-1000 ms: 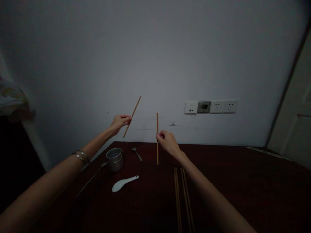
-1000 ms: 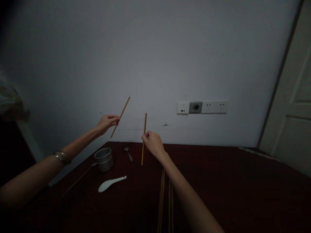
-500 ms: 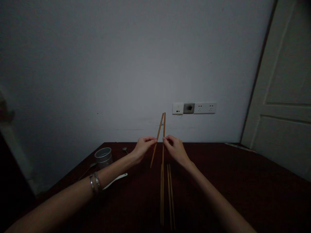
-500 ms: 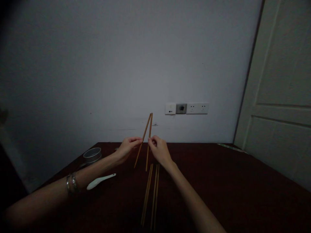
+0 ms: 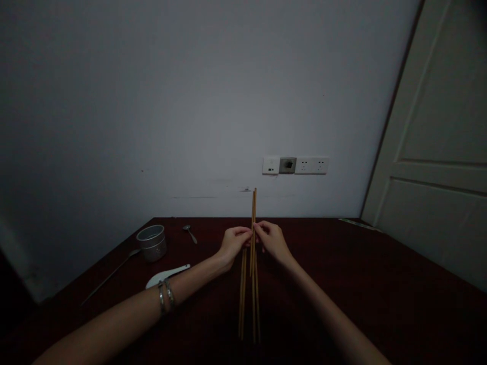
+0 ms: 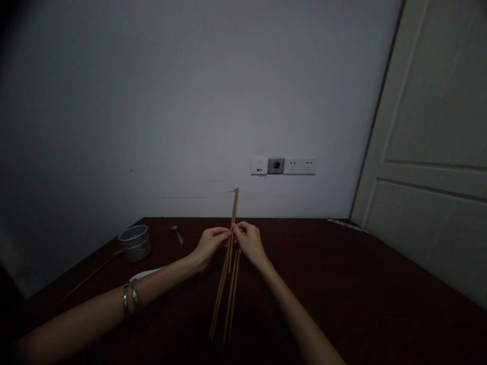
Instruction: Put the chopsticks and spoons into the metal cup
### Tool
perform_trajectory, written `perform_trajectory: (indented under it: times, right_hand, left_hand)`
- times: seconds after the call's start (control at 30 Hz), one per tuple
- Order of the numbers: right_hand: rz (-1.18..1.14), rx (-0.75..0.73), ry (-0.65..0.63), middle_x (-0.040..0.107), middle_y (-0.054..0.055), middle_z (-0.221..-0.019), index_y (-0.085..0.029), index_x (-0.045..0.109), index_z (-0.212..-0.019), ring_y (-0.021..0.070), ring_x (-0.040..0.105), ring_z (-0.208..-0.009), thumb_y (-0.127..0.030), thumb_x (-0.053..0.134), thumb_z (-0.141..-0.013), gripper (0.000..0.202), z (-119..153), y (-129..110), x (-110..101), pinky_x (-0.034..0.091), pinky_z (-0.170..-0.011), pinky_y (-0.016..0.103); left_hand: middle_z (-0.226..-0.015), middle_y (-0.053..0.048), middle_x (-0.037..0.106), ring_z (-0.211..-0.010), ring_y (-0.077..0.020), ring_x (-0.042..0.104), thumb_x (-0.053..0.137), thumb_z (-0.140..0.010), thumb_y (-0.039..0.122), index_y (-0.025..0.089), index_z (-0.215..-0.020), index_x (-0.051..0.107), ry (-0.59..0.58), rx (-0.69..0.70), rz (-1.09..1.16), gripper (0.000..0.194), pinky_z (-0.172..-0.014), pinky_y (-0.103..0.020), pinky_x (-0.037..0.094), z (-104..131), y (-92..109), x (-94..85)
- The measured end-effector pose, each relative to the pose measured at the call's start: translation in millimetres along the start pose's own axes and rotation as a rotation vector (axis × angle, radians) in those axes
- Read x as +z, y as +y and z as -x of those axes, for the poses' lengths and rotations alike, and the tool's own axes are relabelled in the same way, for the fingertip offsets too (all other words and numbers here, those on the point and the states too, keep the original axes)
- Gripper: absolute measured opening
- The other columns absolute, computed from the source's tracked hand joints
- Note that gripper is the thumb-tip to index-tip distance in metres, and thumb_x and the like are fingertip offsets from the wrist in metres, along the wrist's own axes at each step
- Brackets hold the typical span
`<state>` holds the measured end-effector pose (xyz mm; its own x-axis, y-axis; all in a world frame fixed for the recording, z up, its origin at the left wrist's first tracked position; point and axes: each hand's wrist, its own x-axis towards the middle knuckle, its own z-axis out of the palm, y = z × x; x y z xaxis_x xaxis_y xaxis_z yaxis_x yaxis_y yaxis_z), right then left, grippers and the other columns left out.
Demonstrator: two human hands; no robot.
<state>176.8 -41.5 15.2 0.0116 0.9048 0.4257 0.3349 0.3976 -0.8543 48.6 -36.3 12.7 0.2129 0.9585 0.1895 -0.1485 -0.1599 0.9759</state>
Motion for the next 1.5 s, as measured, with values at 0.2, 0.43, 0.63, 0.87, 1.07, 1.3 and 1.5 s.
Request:
perform_trajectory:
  times: [0.2, 0.43, 0.63, 0.87, 1.07, 1.3, 1.5]
  right_hand:
    - [-0.146, 0.07, -0.008, 0.052, -0.003, -0.05, -0.013, 0.06, -0.074, 0.0074, 0.044, -0.034, -0.047, 0.05, -0.071, 0.036, 0.5, 8.9, -1.6, 0.033, -0.027, 0.017]
    - [-0.177, 0.149, -0.031, 0.045, -0.006, -0.043, -0.013, 0.056, -0.064, 0.0041, 0.036, -0.03, -0.039, 0.052, -0.069, 0.027, 2.8, 17.0, -4.7, 0.027, -0.026, 0.015]
    - [-0.227, 0.223, -0.013, 0.042, -0.007, -0.04, -0.014, 0.054, -0.06, 0.0032, 0.032, -0.028, -0.037, 0.053, -0.068, 0.025, 9.2, 24.2, -14.5, 0.024, -0.026, 0.016]
    - [-0.216, 0.408, -0.069, 0.042, -0.006, -0.04, -0.014, 0.051, -0.054, 0.0022, 0.032, -0.03, -0.031, 0.053, -0.07, 0.024, 33.0, 44.9, -19.1, 0.022, -0.028, 0.014]
    - [-0.117, 0.542, -0.119, 0.041, -0.008, -0.035, -0.015, 0.049, -0.052, 0.0019, 0.029, -0.026, -0.023, 0.049, -0.072, 0.021, 52.9, 62.2, -14.9, 0.02, -0.027, 0.014]
    - [-0.026, 0.577, -0.169, 0.042, -0.007, -0.034, -0.016, 0.046, -0.049, 0.0023, 0.031, -0.025, -0.024, 0.049, -0.074, 0.027, 62.8, 64.2, -13.1, 0.023, -0.027, 0.014]
    - [0.066, 0.608, -0.279, 0.044, -0.006, -0.038, -0.015, 0.047, -0.05, 0.0028, 0.034, -0.028, -0.03, 0.051, -0.076, 0.03, 66.4, 60.8, -25.7, 0.025, -0.027, 0.014]
  left_hand:
    - [-0.069, -0.007, 0.066, -0.063, -0.0137, 0.059, 0.065, -0.065, 0.026, 0.016, -0.067, 0.064, -0.021, -0.01, -0.029, 0.01, -0.061, -0.025, 0.044, -0.2, -8.0, 1.7]
    - [-0.066, -0.005, 0.065, -0.058, -0.0104, 0.057, 0.067, -0.062, 0.024, 0.009, -0.07, 0.064, -0.016, -0.055, -0.042, 0.016, -0.057, -0.022, 0.044, 3.0, -16.1, 8.7]
    - [-0.064, -0.005, 0.062, -0.057, -0.0095, 0.056, 0.062, -0.069, 0.031, 0.009, -0.07, 0.064, -0.105, -0.042, -0.055, 0.023, -0.056, -0.021, 0.044, 0.9, -22.8, 9.8]
    - [-0.049, 0.001, 0.053, -0.038, -0.0054, 0.046, 0.055, -0.074, 0.043, 0.009, -0.066, 0.06, -0.07, -0.165, -0.321, 0.036, -0.04, -0.019, 0.039, -32.7, -33.2, -0.4]
    - [-0.045, 0.0, 0.054, -0.033, -0.0057, 0.043, 0.054, -0.073, 0.046, 0.009, -0.057, 0.058, -0.168, -0.275, -0.575, 0.041, -0.037, -0.02, 0.039, -34.8, -42.7, 19.9]
    - [-0.047, 0.0, 0.055, -0.03, -0.0056, 0.041, 0.054, -0.071, 0.036, 0.009, -0.054, 0.057, -0.166, -0.31, -0.645, 0.032, -0.034, -0.02, 0.038, -35.6, -54.8, 24.5]
    - [-0.048, -0.002, 0.057, -0.032, -0.0064, 0.042, 0.053, -0.065, 0.027, 0.01, -0.051, 0.058, -0.172, -0.33, -0.786, 0.024, -0.035, -0.02, 0.037, -32.6, -51.2, 31.0]
